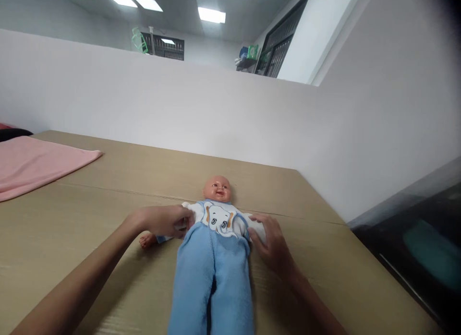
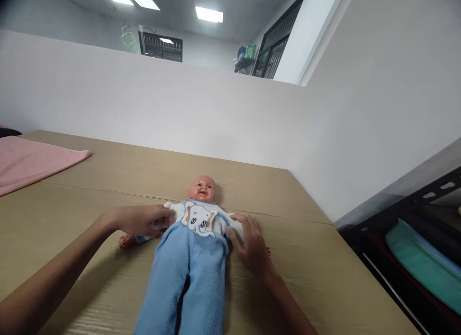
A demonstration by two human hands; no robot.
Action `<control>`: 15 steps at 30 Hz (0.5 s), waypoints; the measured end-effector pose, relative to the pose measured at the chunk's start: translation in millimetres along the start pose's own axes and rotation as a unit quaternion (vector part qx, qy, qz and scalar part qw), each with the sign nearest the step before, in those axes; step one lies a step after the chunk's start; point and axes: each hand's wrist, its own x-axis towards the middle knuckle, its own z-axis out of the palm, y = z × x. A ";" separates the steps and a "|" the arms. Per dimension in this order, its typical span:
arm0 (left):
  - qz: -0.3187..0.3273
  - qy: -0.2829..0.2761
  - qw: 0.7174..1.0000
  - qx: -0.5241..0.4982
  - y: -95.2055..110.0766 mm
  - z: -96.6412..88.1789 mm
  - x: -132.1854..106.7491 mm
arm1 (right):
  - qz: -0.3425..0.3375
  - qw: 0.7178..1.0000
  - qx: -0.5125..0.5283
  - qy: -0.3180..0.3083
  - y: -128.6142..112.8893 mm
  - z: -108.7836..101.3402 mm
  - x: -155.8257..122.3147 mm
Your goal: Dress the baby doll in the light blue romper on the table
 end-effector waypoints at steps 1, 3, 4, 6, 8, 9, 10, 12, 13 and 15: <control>0.004 -0.025 0.999 -0.019 1.0 0.0 0.3 | 0.007 1.000 -0.004 -0.004 9.8 -1.3 -9.2; 0.015 -0.059 0.996 -0.065 -0.4 -1.6 0.7 | 0.026 0.999 -0.013 -0.017 26.6 -2.8 -22.2; 0.023 -0.073 0.994 -0.082 -2.1 -3.0 0.6 | 0.036 0.999 -0.016 -0.022 32.6 -3.4 -25.7; 0.035 -0.091 0.991 -0.094 -6.1 -5.9 -0.2 | 0.054 0.998 -0.014 -0.035 39.2 -5.7 -27.2; 0.042 -0.090 0.991 -0.090 -10.4 -7.3 -1.1 | 0.059 0.996 -0.002 -0.064 39.9 -10.9 -24.4; 0.045 -0.083 0.991 -0.091 -12.8 -7.1 -1.2 | 0.057 0.995 0.006 -0.084 39.4 -14.9 -22.8; 0.047 -0.073 0.991 -0.097 -15.3 -6.3 -1.0 | 0.056 0.993 0.015 -0.100 38.9 -19.6 -21.5; 0.044 -0.052 0.991 -0.114 -20.8 -3.5 0.8 | 0.064 0.991 0.037 -0.112 39.7 -30.6 -20.7; 0.041 -0.046 0.991 -0.118 -23.4 -1.6 2.4 | 0.073 0.990 0.051 -0.108 41.3 -36.2 -21.0; 0.033 -0.038 0.992 -0.113 -27.6 2.5 6.7 | 0.093 0.988 0.079 -0.095 46.5 -46.3 -22.0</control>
